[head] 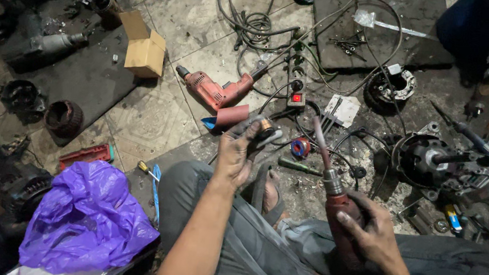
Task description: The person applies a white substance from a small bottle into the chuck of a red power tool, then uses the tool to tighten or adjust a component. The person handles the tool and bottle directly without additional tools.
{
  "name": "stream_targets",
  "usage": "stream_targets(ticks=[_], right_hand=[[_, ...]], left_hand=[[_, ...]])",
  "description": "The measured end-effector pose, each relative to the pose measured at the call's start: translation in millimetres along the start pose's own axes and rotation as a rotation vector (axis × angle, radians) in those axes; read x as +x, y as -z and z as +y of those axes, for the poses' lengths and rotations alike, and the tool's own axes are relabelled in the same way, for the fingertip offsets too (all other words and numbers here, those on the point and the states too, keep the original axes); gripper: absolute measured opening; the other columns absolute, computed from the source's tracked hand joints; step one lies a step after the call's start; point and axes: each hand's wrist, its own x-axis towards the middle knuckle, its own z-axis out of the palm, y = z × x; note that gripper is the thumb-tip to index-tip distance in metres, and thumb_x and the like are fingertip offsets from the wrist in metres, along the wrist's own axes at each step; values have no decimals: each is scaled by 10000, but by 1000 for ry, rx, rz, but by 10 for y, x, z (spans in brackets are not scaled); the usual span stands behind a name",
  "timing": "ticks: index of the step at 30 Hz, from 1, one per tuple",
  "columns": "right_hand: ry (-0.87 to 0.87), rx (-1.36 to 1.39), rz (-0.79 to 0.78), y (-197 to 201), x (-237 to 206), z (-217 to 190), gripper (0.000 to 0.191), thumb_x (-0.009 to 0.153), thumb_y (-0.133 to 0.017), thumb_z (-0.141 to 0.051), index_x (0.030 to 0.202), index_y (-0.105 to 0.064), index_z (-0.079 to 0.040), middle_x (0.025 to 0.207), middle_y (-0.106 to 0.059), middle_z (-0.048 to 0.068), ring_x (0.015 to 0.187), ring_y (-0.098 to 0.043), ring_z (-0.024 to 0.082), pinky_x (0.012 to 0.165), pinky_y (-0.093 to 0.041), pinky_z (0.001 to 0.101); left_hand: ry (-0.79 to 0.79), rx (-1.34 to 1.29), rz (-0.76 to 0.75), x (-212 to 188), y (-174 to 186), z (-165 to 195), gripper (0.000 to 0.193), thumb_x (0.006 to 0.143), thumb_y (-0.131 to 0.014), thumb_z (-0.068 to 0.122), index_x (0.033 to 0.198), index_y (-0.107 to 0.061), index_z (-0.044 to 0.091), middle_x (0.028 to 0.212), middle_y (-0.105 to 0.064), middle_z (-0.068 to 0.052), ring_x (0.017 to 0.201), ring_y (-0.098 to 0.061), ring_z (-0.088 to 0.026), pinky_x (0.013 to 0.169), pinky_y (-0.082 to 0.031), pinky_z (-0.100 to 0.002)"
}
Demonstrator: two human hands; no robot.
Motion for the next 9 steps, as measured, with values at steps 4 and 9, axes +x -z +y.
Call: stream_targets(ticks=[4,9], right_hand=[[8,80,-50,-13,-10,-46,606,781,-792,-330,1277,-664,-6,1111,-763,142,1037,-706,223,943,-529,361],[6,3,-88,-47,-48,-102,640,748,-810,-316,1294,-658,-18,1132,-765,126,1052,-720,207,956,-534,354]], left_hand=[[14,53,61,62,98,-21,169,894,-791,131,1008,-764,10,988,-781,-93,884,-749,-200,849,-618,-372],[6,75,52,283,158,-74,159,921,-799,119,1030,-769,8,998,-775,-83,880,-731,-187,845,-593,-365]])
